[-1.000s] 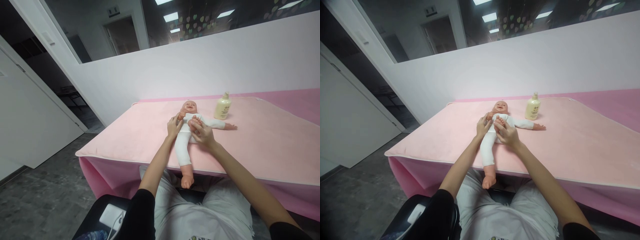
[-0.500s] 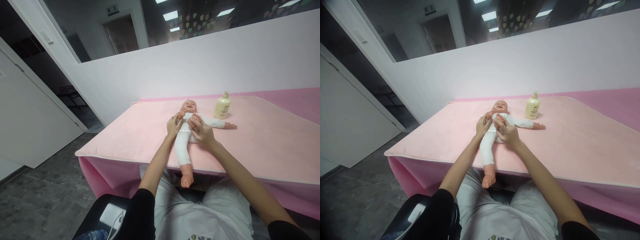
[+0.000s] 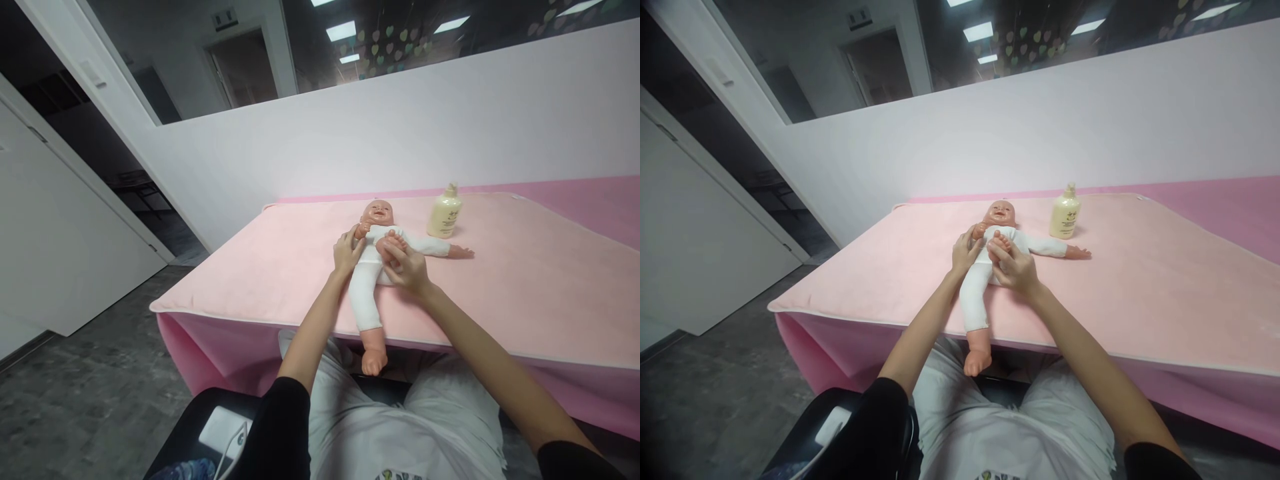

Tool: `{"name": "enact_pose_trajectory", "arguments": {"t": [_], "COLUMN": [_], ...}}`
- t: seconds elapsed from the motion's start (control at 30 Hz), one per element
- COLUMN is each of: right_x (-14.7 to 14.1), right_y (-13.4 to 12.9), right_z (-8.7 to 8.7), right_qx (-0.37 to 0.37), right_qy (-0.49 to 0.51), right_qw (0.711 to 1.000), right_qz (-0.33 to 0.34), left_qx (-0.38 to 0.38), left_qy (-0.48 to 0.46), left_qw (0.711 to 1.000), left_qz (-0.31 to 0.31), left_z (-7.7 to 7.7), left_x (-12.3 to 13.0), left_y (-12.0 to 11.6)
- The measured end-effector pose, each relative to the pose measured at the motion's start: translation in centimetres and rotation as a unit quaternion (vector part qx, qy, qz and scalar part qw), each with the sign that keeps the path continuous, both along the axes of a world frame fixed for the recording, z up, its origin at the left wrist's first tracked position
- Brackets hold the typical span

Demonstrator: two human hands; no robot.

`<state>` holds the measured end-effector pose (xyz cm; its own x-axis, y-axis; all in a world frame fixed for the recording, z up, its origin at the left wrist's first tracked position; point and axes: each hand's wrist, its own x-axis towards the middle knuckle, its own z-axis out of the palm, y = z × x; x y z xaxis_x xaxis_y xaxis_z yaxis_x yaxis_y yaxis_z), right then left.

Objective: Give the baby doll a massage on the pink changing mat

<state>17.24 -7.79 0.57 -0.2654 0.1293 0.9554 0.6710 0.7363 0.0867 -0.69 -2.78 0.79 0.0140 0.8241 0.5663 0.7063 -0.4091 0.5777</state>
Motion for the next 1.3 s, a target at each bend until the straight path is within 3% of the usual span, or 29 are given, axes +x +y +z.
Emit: {"name": "enact_pose_trajectory", "arguments": {"t": [0.2, 0.43, 1.3], "right_x": [0.2, -0.6, -0.6], "right_y": [0.1, -0.2, -0.1], "right_z": [0.2, 0.5, 0.4], "right_qx": [0.071, -0.079, -0.049], "right_qy": [0.029, -0.04, -0.053], "right_qw": [0.997, 0.995, 0.996], "right_qz": [0.013, -0.047, -0.061], "left_qx": [-0.001, -0.011, -0.014], "left_qy": [-0.005, 0.007, 0.017], "left_qw": [1.0, 1.0, 1.0], "left_qz": [0.001, 0.004, 0.009], "left_z": [-0.1, 0.1, 0.1], "left_x": [0.0, 0.1, 0.0], "left_y": [0.1, -0.1, 0.0]}}
